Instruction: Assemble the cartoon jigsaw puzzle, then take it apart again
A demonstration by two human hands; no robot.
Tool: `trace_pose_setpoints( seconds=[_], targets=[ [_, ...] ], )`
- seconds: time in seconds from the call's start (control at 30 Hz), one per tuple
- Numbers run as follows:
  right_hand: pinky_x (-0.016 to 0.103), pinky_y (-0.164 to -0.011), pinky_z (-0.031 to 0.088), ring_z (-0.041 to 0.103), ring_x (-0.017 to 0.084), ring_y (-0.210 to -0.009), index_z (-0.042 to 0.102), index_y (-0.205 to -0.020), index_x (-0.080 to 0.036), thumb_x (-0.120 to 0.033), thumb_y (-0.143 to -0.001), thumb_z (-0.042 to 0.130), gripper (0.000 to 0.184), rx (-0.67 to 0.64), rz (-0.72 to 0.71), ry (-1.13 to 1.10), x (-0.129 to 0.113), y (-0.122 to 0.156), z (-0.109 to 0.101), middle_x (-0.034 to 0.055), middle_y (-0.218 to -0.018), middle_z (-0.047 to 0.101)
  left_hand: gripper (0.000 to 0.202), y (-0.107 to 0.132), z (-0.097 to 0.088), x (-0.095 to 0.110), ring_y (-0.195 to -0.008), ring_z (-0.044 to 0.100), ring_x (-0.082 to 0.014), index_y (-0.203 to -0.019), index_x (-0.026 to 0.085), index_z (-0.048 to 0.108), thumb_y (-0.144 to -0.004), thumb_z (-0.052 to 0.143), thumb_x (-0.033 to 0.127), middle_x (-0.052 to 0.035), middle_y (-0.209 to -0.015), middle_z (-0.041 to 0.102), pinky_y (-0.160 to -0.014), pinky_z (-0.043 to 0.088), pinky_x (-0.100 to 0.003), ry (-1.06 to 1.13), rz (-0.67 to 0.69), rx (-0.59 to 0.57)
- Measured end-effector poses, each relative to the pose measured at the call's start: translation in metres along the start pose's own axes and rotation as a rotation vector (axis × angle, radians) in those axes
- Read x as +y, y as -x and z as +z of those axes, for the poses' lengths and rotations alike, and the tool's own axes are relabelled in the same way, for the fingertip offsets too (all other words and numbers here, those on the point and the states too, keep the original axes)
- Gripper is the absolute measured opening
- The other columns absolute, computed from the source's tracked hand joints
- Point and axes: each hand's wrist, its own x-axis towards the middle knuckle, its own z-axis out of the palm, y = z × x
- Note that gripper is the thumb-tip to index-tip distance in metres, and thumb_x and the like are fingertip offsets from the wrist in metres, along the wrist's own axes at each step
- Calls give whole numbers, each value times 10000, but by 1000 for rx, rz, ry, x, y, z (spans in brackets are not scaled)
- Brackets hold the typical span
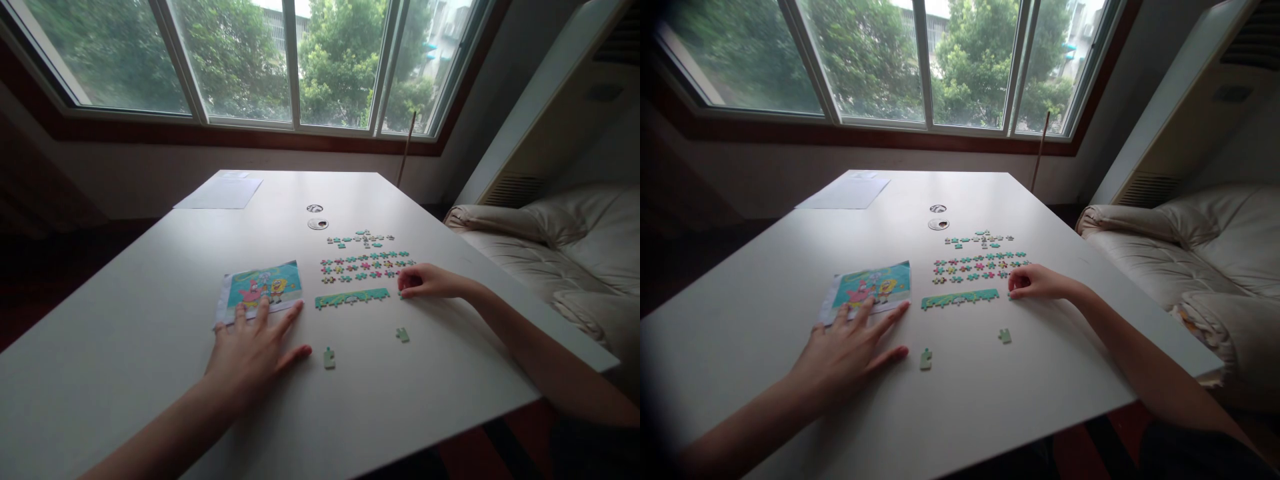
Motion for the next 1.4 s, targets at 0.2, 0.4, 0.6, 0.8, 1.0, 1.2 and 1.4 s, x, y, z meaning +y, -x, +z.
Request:
trace_pose_setpoints(
  seconds=[0.2,0.4,0.6,0.8,1.0,1.2,1.4],
  targets=[
    [229,-547,334,433,108,-611,613,-823,-154,-448,-736,627,307,3,-8,4,1,0,0,-15,-661,499,706,-3,-4,1,-1176,393,-537,-1401,427,242,-782,384,735,-203,-1430,345,-742,396,-643,8,-49,-120],
    [229,-552,337,437,110,-619,616,-832,-151,-457,-742,624,319,3,-16,1,2,0,-1,-13,-667,498,713,-2,-5,3,-1206,366,-530,-1406,421,226,-785,389,732,-196,-1441,333,-775,387,-633,-7,-55,-126],
    [230,-559,337,433,110,-618,615,-845,-151,-465,-776,589,323,-1,-29,13,0,2,-1,-14,-666,508,799,0,1,2,-1262,330,-477,-1431,213,289,-808,399,701,-227,-1420,361,-841,399,-578,-46,-21,-73],
    [233,-567,355,457,114,-618,609,-830,-144,-509,-789,551,372,69,-62,21,-1,-2,-11,2,-680,548,788,-3,5,4,-1256,382,-409,-1371,64,400,-835,429,641,-217,-1374,435,-923,400,-513,-6,47,10],
    [229,-565,374,510,115,-609,651,-852,-132,-464,-777,568,350,178,-69,199,-4,-41,-44,23,-681,613,681,-6,10,7,-1190,471,-376,-1309,65,479,-845,498,563,-210,-1312,508,-897,439,-506,16,126,206],
    [223,-623,388,565,124,-687,704,-841,-155,-266,-754,616,166,308,-2,452,-1,-112,-70,35,-792,671,392,-11,15,11,-1079,554,-319,-1189,125,565,-900,485,378,-157,-1201,595,-821,499,-464,114,342,427],
    [215,-656,414,601,145,-785,705,-936,-164,-250,-748,653,214,309,69,501,-3,-162,-74,55,-951,685,252,-11,9,9,-963,593,-259,-1051,166,583,-929,363,162,-106,-1071,635,-742,532,-415,282,521,487]
  ],
)
